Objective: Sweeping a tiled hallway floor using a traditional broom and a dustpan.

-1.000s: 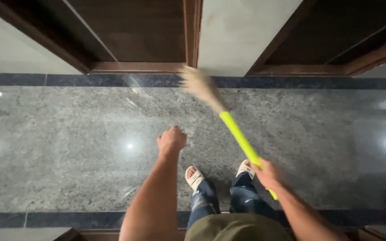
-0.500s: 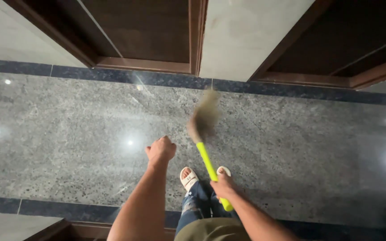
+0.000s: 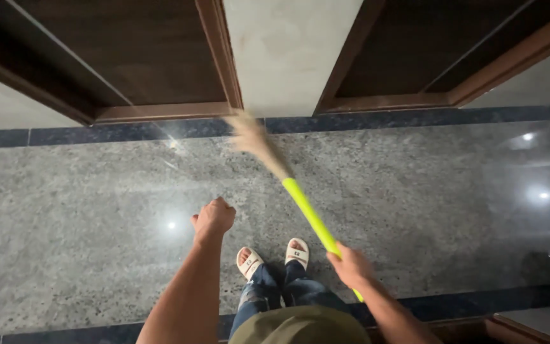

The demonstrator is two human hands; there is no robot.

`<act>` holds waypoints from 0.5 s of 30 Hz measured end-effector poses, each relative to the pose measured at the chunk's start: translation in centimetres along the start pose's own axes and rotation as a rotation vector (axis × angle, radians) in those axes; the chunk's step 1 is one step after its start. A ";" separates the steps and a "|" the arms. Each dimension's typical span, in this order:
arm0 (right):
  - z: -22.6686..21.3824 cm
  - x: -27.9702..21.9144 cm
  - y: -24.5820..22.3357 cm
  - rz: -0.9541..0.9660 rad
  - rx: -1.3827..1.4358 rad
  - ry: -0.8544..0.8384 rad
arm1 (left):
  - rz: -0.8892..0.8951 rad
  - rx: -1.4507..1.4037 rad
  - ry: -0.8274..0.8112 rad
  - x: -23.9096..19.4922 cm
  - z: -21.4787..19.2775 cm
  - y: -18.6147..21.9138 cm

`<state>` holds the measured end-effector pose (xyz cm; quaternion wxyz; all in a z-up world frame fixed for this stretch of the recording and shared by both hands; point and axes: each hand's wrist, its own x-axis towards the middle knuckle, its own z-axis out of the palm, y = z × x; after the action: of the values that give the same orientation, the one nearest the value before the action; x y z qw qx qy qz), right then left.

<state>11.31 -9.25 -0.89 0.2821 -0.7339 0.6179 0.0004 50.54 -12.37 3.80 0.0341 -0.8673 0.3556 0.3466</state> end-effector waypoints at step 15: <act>6.6 1.8 -7.6 0.528 0.195 -0.340 | -0.002 -0.030 -0.018 -0.2 -1.0 -4.6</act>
<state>20.99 -7.56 -3.95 0.4404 -0.5074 0.7279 0.1369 54.00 -9.18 3.83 0.0244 -0.8650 0.3492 0.3595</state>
